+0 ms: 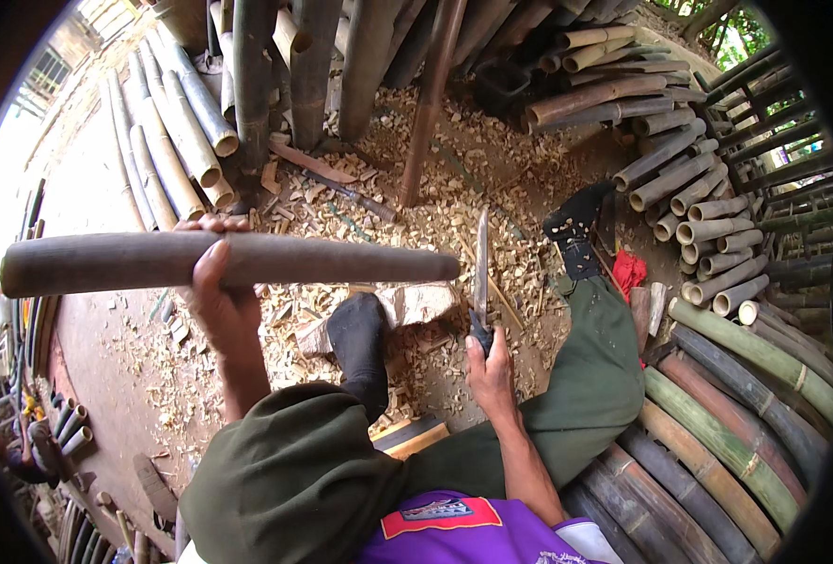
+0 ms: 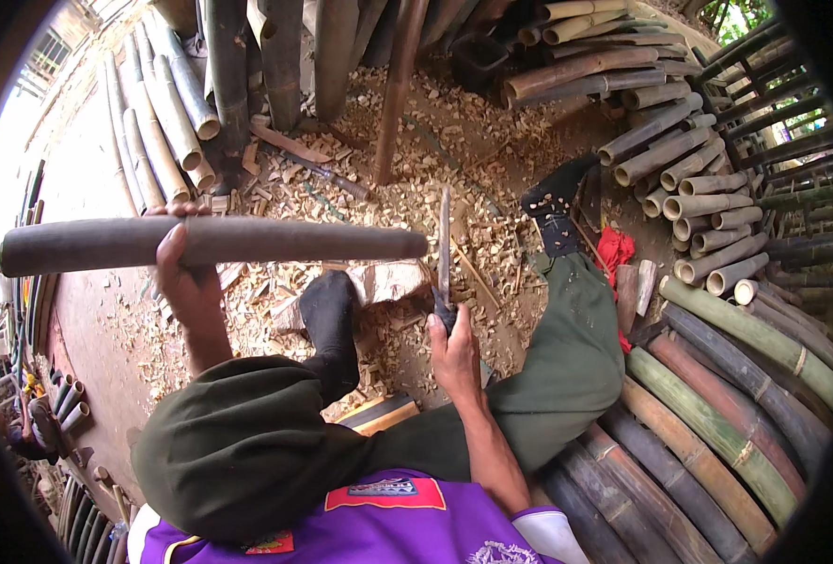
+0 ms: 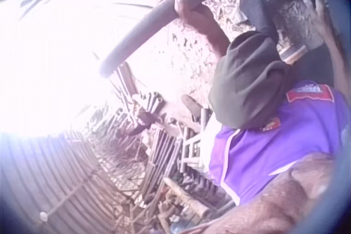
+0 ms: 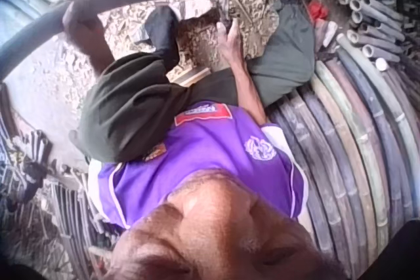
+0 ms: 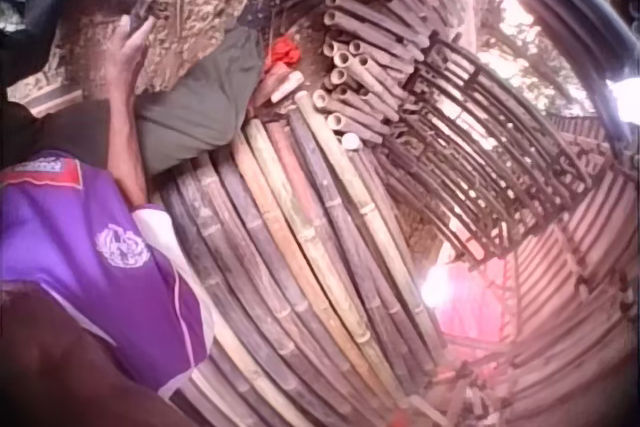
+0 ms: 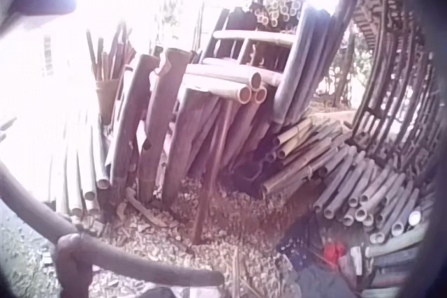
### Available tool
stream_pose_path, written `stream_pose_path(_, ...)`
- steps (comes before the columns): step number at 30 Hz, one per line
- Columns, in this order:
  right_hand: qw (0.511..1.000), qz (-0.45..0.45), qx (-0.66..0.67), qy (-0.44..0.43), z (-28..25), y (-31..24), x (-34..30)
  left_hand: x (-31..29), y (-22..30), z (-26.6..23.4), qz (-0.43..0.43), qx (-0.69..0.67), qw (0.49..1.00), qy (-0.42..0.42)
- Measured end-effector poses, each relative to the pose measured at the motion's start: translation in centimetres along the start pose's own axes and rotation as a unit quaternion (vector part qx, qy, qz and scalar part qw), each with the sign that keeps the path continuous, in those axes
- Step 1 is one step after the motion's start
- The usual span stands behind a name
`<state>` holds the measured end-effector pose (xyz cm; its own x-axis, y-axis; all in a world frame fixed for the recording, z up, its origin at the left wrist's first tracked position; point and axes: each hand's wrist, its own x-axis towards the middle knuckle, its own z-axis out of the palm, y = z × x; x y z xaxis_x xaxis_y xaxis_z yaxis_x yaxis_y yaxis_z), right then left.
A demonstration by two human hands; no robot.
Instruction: The person sits on the ground and uses a knife to shave the outer layer off bamboo poles. They repeatedly pick up poles, shave them, and place them back in a stack.
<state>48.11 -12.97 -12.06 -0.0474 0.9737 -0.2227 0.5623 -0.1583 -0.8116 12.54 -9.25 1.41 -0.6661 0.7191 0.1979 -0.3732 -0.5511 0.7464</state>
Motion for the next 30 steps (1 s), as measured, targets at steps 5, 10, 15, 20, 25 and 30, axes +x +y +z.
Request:
stream_pose_path(5,0.991,0.079,0.091,-0.053,-0.1,-0.4,-0.1,1.9,-1.6,3.4,0.07,0.135,0.987,-0.053)
stream_pose_path(10,0.983,0.086,0.153,-0.046,0.5,-0.5,-0.7,1.1,-1.3,3.1,0.07,0.168,0.982,0.05)
stream_pose_path(15,0.99,0.048,0.117,-0.07,0.3,-0.2,-1.1,1.9,2.1,4.2,-0.006,0.219,0.971,-0.1)
stream_pose_path(20,0.992,-0.025,0.12,-0.039,-0.4,-2.8,-2.0,2.9,3.2,6.7,0.042,0.058,0.992,-0.103)
stream_pose_path(25,0.994,-0.086,0.061,-0.027,-3.4,-8.6,-2.1,1.1,6.0,7.6,0.067,0.215,0.971,-0.078)
stream_pose_path(30,0.987,-0.161,-0.014,0.005,-6.4,-15.7,-2.2,-2.7,7.1,11.4,0.06,0.187,0.974,-0.115)
